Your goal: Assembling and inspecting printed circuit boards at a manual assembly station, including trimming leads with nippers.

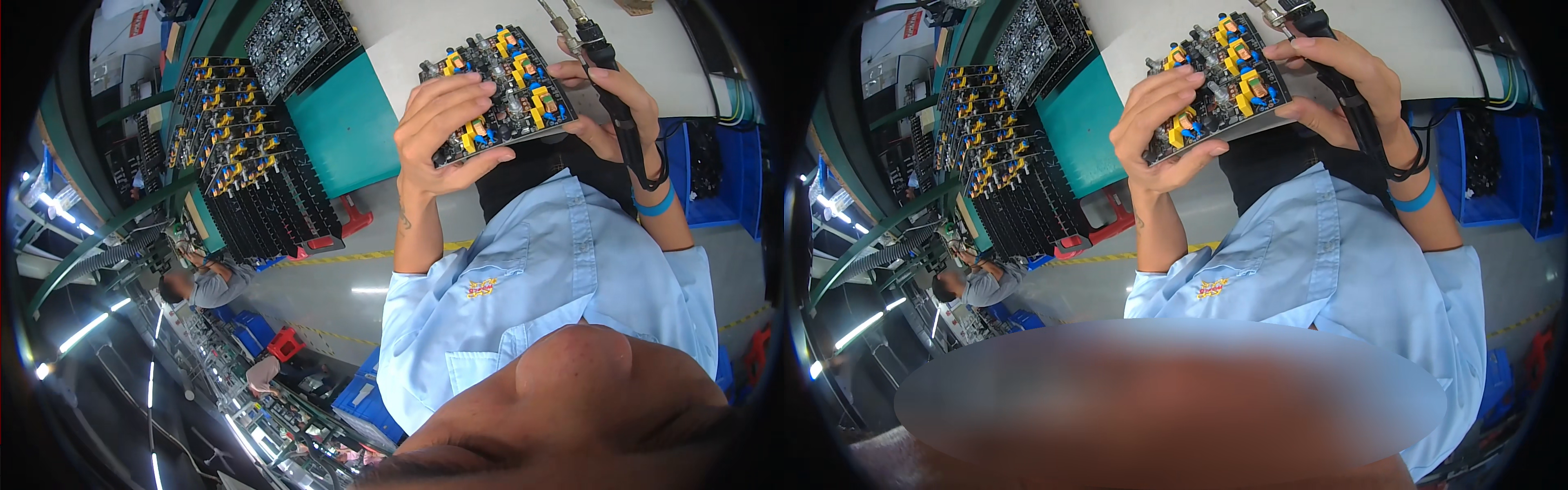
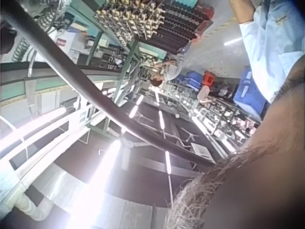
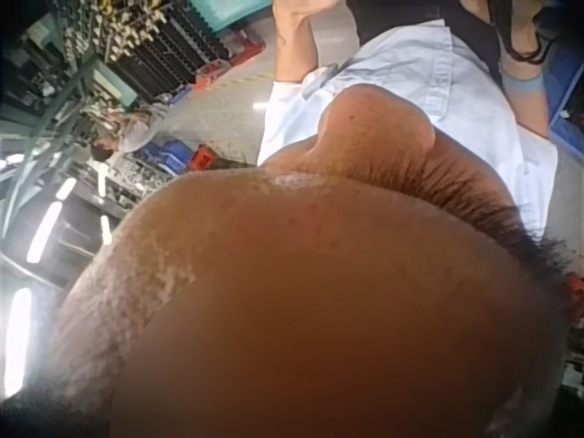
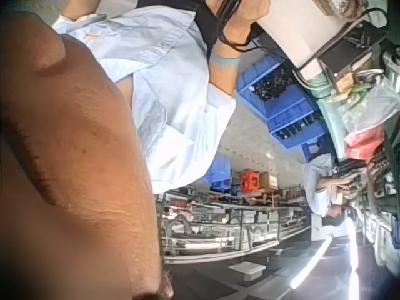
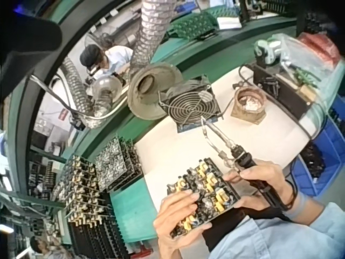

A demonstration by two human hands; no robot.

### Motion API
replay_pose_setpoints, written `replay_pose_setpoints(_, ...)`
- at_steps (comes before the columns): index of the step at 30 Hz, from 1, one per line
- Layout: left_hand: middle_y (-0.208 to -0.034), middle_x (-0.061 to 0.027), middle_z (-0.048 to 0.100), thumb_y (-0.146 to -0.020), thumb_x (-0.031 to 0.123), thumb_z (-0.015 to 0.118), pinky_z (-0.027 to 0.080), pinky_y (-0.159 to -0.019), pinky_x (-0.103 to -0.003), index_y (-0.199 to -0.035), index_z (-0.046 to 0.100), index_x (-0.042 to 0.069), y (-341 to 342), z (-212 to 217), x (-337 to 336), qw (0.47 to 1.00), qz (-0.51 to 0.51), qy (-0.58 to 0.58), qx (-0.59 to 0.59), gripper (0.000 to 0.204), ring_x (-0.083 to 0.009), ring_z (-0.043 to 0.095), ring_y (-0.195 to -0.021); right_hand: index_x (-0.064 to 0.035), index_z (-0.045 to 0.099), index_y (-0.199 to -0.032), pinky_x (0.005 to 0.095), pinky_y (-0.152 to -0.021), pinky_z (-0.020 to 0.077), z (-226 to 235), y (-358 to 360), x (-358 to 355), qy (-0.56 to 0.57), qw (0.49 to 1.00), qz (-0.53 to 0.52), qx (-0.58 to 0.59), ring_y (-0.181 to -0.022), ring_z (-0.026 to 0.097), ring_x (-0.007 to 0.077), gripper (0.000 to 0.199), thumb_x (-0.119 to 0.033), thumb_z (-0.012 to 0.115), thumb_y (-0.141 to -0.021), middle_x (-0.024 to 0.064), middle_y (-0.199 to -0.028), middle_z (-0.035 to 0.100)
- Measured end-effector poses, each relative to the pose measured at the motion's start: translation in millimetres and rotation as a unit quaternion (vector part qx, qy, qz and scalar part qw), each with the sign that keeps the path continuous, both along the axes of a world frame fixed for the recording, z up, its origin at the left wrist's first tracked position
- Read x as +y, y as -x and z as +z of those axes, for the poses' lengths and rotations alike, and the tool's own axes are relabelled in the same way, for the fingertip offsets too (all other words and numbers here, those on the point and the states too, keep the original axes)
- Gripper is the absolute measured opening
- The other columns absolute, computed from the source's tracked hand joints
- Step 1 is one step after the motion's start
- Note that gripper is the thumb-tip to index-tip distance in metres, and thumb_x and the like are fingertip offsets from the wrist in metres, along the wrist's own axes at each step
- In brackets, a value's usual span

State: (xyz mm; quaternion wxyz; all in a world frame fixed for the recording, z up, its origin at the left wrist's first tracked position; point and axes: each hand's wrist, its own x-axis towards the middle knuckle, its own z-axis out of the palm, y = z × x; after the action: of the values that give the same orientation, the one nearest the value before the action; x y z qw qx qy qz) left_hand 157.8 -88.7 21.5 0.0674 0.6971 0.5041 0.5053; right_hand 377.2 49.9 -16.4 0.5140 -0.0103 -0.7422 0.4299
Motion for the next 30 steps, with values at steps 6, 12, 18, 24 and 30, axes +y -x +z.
replay_pose_setpoints(6, -0.108, -0.0121, 0.076, -0.058, 0.012, 0.091, 0.049, -0.1, -0.043, -0.103, 0.07, 0.004, -3, -3, -3, 0.999, -0.006, 0.007, -0.042, 0.05, -0.0296, 0.067, -0.107, -0.0013, 0.053, -0.132, 0.0323, -0.079, 0.0603, -4, 2, 2, 0.007, 1.0, -0.001, 0.013, -0.101, 0.072, 0.0305, 0.063, -0.006, 0.084, -0.077, 0.0226, -0.116, 0.07)
replay_pose_setpoints(12, -0.107, -0.0108, 0.076, -0.059, 0.006, 0.085, 0.048, -0.1, -0.042, -0.102, 0.069, 0.005, -11, -7, 0, 0.997, 0.003, -0.004, -0.083, 0.046, -0.0281, 0.067, -0.108, -0.0015, 0.053, -0.131, 0.0314, -0.078, 0.0601, 4, 0, 1, -0.007, 1.0, -0.006, -0.005, -0.101, 0.072, 0.0294, 0.062, -0.007, 0.084, -0.078, 0.0219, -0.116, 0.07)
replay_pose_setpoints(18, -0.106, -0.01, 0.077, -0.058, 0.006, 0.086, 0.046, -0.102, -0.042, -0.106, 0.068, 0.006, -14, -11, -1, 0.995, 0.014, -0.007, -0.099, 0.05, -0.0274, 0.067, -0.107, -0.0019, 0.053, -0.13, 0.0317, -0.078, 0.0599, 3, -2, 2, -0.007, 1.0, -0.003, -0.007, -0.1, 0.072, 0.0287, 0.06, -0.007, 0.084, -0.078, 0.0215, -0.116, 0.07)
replay_pose_setpoints(24, -0.11, -0.0113, 0.075, -0.055, 0.009, 0.09, 0.046, -0.102, -0.044, -0.111, 0.066, 0.008, -19, -12, -1, 0.995, 0.033, -0.024, -0.093, 0.061, -0.0293, 0.065, -0.11, -0.0016, 0.054, -0.13, 0.032, -0.078, 0.0599, 3, -3, 1, 0.008, 1.0, -0.008, -0.003, -0.1, 0.072, 0.0286, 0.059, -0.008, 0.083, -0.079, 0.0209, -0.115, 0.071)
replay_pose_setpoints(30, -0.111, -0.011, 0.072, -0.05, 0.015, 0.096, 0.047, -0.1, -0.047, -0.107, 0.064, 0.009, -20, -15, 3, 0.987, 0.066, -0.072, -0.131, 0.065, -0.0316, 0.062, -0.111, -0.0017, 0.056, -0.129, 0.0327, -0.079, 0.0597, 2, -5, 1, 0.009, 1.0, -0.015, 0.0, -0.099, 0.071, 0.0285, 0.058, -0.009, 0.084, -0.078, 0.0203, -0.114, 0.072)
